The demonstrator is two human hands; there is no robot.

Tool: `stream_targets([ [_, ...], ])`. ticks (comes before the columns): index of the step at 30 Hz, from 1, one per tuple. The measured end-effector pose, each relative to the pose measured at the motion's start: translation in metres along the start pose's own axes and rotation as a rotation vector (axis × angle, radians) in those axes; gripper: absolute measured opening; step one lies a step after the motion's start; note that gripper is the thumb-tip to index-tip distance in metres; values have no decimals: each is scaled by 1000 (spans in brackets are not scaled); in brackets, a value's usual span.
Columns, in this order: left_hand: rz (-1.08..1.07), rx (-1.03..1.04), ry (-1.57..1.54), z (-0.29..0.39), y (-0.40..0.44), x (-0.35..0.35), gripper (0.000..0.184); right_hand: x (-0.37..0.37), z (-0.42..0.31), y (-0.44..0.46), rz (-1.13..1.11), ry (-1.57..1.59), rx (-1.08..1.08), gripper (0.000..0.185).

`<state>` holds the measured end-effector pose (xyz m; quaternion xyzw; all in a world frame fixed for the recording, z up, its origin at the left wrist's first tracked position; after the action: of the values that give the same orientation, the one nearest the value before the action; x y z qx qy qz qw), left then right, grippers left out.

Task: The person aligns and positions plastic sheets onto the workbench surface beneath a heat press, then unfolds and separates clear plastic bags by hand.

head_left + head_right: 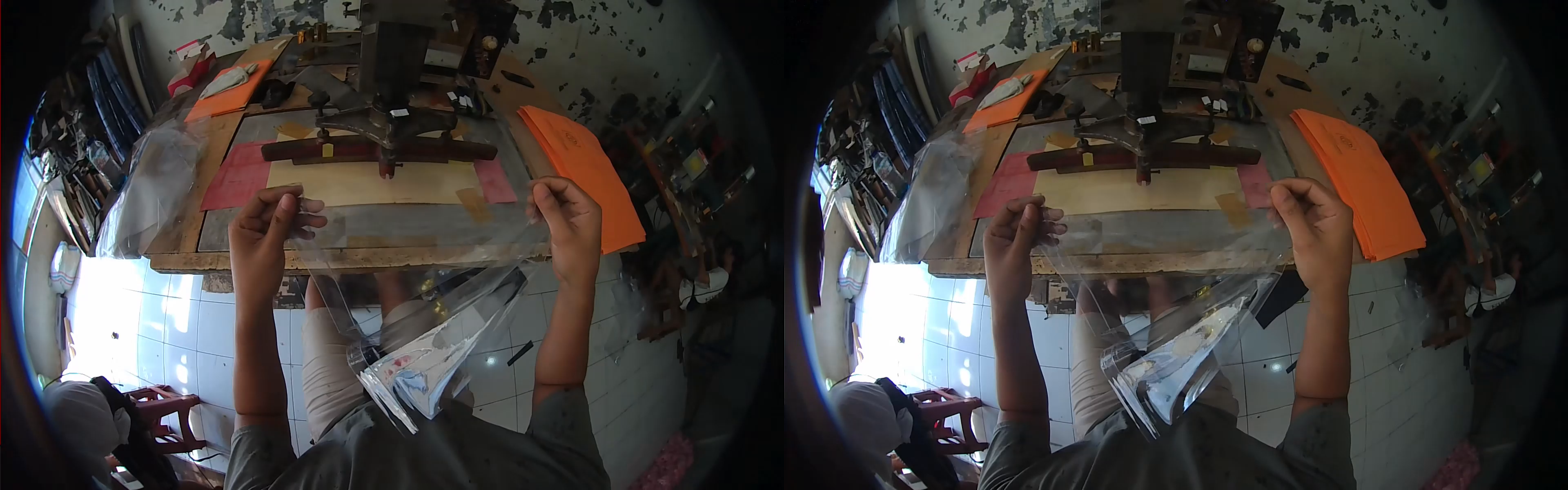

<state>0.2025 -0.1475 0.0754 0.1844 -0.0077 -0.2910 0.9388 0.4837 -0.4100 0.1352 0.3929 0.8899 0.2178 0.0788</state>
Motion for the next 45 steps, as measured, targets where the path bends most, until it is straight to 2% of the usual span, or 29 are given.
stream_targets([
  [11,50,-26,-5,-16,1,-1,26,8,9,-1,-57,-33,51,20],
  [17,113,55,7,-17,1,-9,25,14,9,-4,-252,-197,175,21],
  [23,165,102,35,-12,5,-21,25,20,19,-11,-372,-46,304,20],
  [32,175,90,58,-14,4,-27,25,24,13,-5,-371,-182,197,17],
  [45,140,81,64,-11,6,-17,26,20,12,0,-180,2,113,13],
])
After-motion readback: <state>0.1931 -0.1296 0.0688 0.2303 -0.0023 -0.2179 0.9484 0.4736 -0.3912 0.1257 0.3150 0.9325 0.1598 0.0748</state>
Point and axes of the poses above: each hand's wrist, its own y-axis towards the middle knuckle, its own x-axis out of the palm, z = x × y, the point moved 5 cm from there along y, towards the middle knuckle, and after that the axes turned 13 degrees about y, right-handed, at the moved point
